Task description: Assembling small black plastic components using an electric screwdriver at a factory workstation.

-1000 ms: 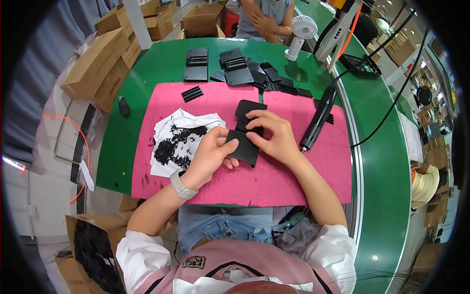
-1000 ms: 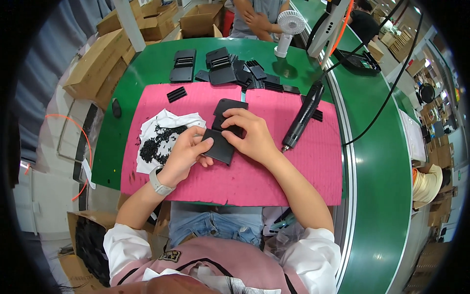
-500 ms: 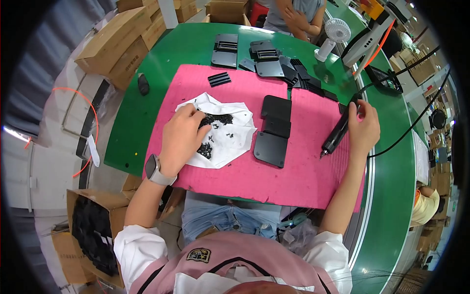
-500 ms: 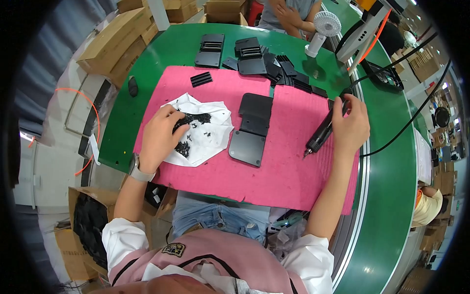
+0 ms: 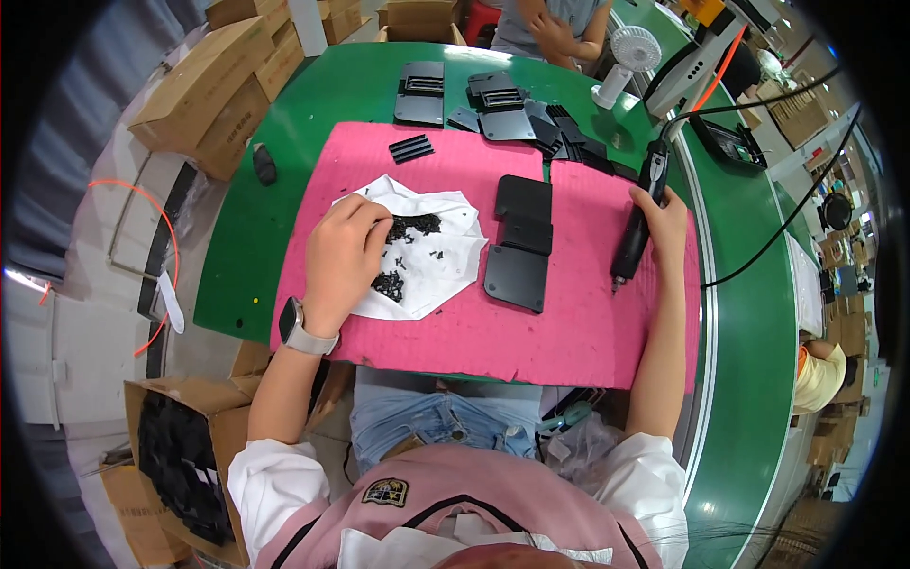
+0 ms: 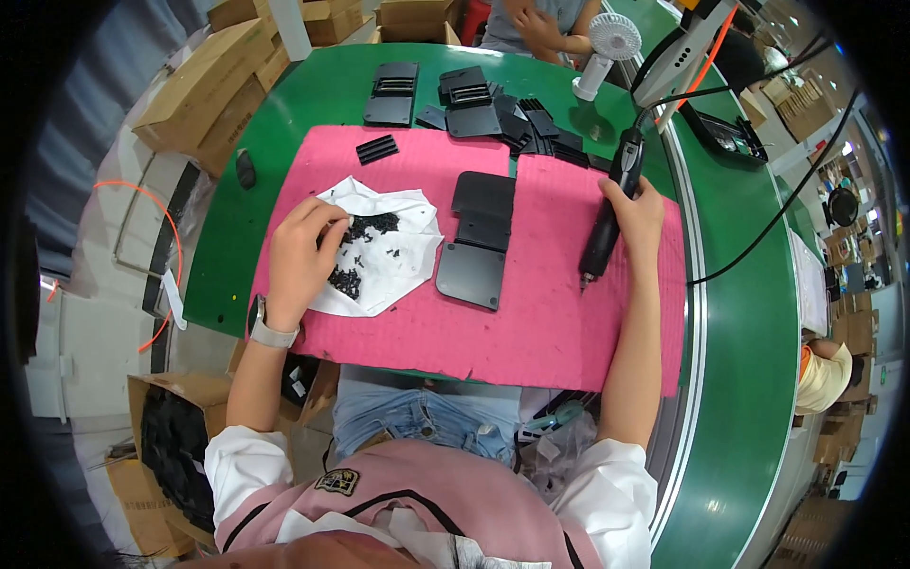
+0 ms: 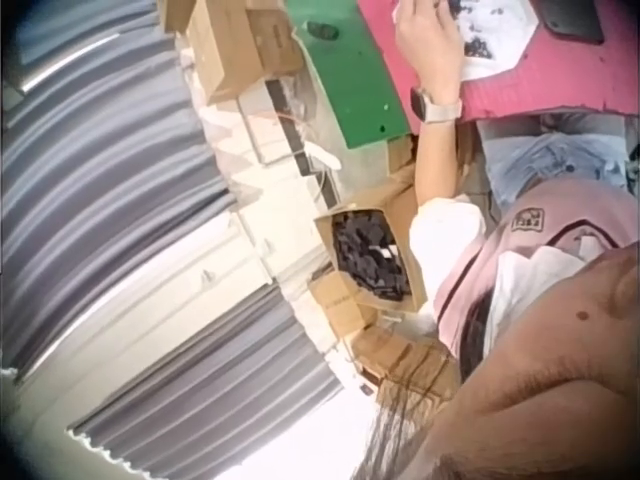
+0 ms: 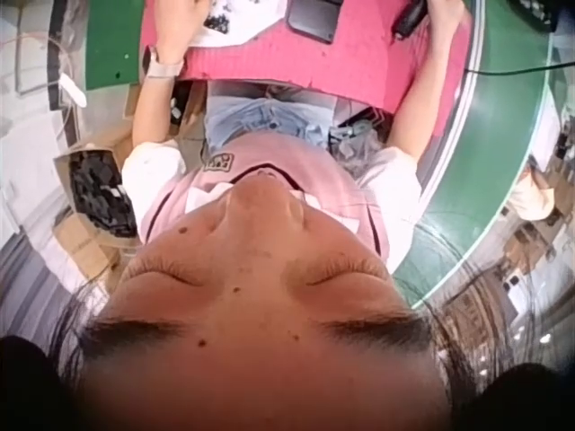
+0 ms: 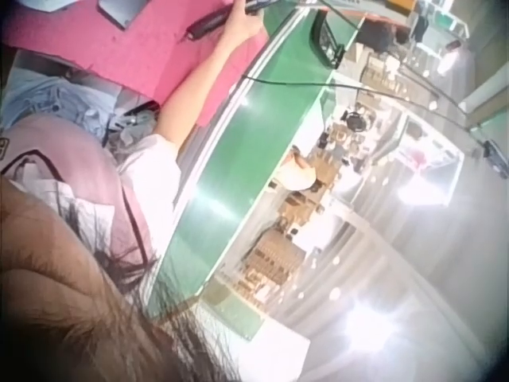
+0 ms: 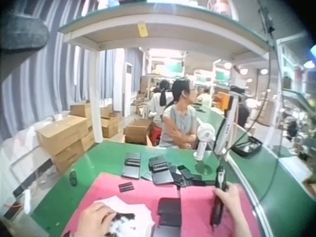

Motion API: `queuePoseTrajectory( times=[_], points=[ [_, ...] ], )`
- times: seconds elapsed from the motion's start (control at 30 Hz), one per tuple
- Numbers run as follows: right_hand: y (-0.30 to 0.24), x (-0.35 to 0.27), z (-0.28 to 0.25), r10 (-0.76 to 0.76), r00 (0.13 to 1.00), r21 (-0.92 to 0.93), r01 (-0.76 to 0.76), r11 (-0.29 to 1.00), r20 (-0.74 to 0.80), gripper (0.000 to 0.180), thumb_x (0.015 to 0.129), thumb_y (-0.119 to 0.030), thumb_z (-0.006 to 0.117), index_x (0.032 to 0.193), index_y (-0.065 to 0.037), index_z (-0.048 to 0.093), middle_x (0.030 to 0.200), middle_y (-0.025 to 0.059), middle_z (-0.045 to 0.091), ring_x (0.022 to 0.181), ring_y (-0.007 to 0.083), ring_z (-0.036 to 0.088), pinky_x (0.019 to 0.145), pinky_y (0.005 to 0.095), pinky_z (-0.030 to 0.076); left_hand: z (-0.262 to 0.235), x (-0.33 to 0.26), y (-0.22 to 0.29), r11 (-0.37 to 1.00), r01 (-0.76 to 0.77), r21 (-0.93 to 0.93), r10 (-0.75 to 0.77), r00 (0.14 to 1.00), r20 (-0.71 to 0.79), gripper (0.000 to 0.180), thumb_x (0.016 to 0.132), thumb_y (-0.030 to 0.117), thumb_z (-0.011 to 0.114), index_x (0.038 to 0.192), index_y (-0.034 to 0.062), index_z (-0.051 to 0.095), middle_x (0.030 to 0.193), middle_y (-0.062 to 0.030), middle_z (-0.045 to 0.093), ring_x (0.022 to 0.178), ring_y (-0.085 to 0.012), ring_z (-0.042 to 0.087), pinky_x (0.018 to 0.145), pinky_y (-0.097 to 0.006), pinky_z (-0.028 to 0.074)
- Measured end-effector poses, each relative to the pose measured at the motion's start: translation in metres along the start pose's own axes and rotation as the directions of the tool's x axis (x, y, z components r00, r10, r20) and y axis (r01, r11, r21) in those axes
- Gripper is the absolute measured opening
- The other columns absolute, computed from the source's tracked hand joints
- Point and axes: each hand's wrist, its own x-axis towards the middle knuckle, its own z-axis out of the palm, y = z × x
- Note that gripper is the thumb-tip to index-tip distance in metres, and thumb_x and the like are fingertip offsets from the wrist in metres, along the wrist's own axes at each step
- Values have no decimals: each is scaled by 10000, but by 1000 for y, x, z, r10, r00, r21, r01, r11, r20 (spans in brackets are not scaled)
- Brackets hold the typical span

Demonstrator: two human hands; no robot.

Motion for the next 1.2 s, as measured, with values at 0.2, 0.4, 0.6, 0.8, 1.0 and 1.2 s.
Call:
queuePoseTrajectory(
  times=[0.2, 0.4, 0.6, 0.8, 1.0, 1.2],
  points=[
    [-50, -19, -7, -35, 978, 750, -135, 647, 206, 364, 768, -123, 639, 1079, 31, 531, 693, 59, 552, 572, 137, 559, 520, 261, 477, -5, 3, -2, 999, 2, 45, -2, 1000, -20, 46, 788, 42, 604, 801, -2, 606, 789, -133, 576, 727, -343, 576, 635, -403, 455],
    [-98, -32, -8, -278, 917, 811, -75, 581, 285, 414, 774, -132, 580, 1145, 15, 471, 704, 95, 542, 607, 187, 542, 608, 288, 447, -7, 3, 2, 998, 63, 1, -63, 998, 6, 70, 763, 42, 647, 785, -12, 608, 726, -126, 573, 641, -282, 596, 578, -348, 465],
    [-157, -51, -10, -514, 827, 953, -84, 291, 229, 346, 867, -240, 502, 1141, -30, 486, 628, 34, 459, 497, 143, 451, 550, 284, 380, 7, 18, 36, 716, 349, -605, -162, 925, 342, 82, 808, 43, 637, 862, -17, 647, 798, -20, 624, 650, -68, 546, 565, -223, 433],
    [-165, -62, -6, -685, 726, 975, -191, -117, 60, 217, 855, -163, 475, 1039, -50, 463, 583, 71, 466, 442, 171, 448, 472, 301, 385, 24, 28, 64, 541, 359, -760, 77, 879, 470, 112, 817, 67, 634, 865, -33, 637, 795, -40, 615, 696, -82, 561, 610, -214, 440],
    [-152, -54, -5, -692, 705, 983, -180, 39, 157, 265, 865, -288, 468, 1033, -84, 470, 600, 12, 438, 463, 129, 434, 523, 281, 352, 34, 34, 70, 583, 318, -748, 110, 881, 461, 121, 784, 53, 663, 862, -37, 643, 771, -50, 616, 696, -92, 565, 625, -221, 446],
    [-151, -56, 3, -551, 799, 968, -239, 77, 241, 231, 882, -274, 451, 989, -82, 524, 593, 7, 437, 461, 129, 428, 531, 290, 361, 42, 24, 64, 450, 425, -785, 51, 866, 498, 115, 777, 72, 681, 839, -21, 656, 749, -48, 628, 672, -105, 571, 612, -227, 447]
  ],
)
